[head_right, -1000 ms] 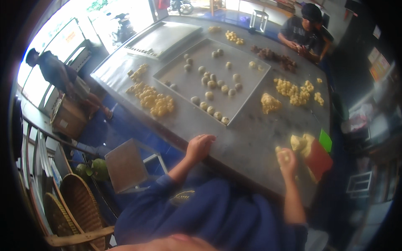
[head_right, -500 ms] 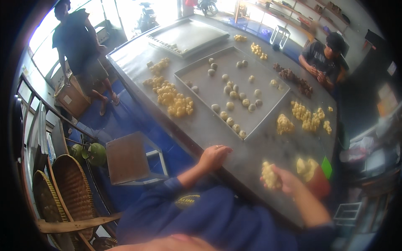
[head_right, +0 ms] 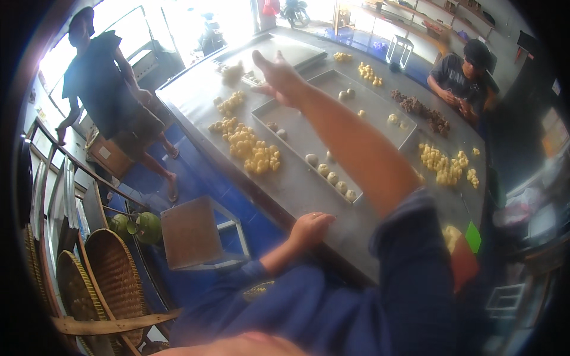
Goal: The person rolls a piece of dough into a long strand and then pinches off small pieces to assemble a shaped pastry on the table.
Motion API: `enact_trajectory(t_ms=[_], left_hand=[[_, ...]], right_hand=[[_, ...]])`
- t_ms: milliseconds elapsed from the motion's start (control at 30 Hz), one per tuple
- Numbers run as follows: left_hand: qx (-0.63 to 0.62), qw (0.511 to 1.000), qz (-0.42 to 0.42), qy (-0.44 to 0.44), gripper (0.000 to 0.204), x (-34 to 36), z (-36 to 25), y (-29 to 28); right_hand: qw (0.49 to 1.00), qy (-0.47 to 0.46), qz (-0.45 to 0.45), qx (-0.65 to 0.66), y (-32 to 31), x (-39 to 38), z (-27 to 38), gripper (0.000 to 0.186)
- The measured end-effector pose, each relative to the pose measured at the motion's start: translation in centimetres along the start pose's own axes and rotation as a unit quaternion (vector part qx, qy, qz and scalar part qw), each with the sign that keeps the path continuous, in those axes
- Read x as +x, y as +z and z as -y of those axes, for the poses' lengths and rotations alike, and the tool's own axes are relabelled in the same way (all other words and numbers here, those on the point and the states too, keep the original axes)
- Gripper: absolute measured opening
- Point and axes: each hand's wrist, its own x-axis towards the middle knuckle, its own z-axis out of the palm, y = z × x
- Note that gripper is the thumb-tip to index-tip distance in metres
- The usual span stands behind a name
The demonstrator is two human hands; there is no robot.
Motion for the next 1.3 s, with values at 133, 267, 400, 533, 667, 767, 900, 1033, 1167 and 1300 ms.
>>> enact_trajectory(t_ms=[133,267,400,533,667,767,900,1033,1167,1300], left_hand=[[0.005,1.0,-0.021,0.004,0.018,-0.6,0.4,-0.5],[0.005,1.0,-0.026,0.008,0.019,-0.6,0.6,0.1],[0.012,1.0,-0.006,0.014,0.017,-0.1,0.7,1.1],[0.075,0.997,0.025,0.013,0.018,-0.5,1.5,0.8],[0.061,0.997,0.023,-0.034,0.018,-0.5,1.1,0.3],[0.043,0.997,0.044,-0.038,0.017,-0.1,0.7,0.9],[0.055,0.996,0.051,-0.039,0.018,0.1,0.7,1.0],[0.075,0.994,0.053,-0.062,0.016,0.1,0.2,1.1],[0.078,0.994,0.053,-0.06,0.017,0.0,0.3,1.1],[0.081,0.992,0.067,-0.068,0.018,0.0,0.6,1.1]], right_hand=[[0.986,0.05,0.104,-0.123,-1.4,-1.9,-3.5,0.094],[0.932,0.055,0.11,-0.342,-8.7,-11.1,-7.4,0.062],[0.807,0.007,0.0,-0.59,-20.2,-23.1,-8.3,0.043],[0.732,0.04,-0.15,-0.663,-30.2,-35.4,-5.9,0.036],[0.665,0.347,-0.274,-0.602,-29.6,-45.5,-1.4,0.033],[0.675,0.228,-0.324,-0.622,-32.0,-56.4,-4.3,0.031],[0.677,0.334,-0.381,-0.534,-30.6,-60.2,-7.1,0.033],[0.762,0.209,-0.362,-0.494,-29.8,-56.6,-10.5,0.043],[0.632,0.148,-0.371,-0.664,-30.7,-50.0,-13.1,0.063],[0.524,0.251,-0.412,-0.702,-32.5,-44.0,-14.1,0.06]])
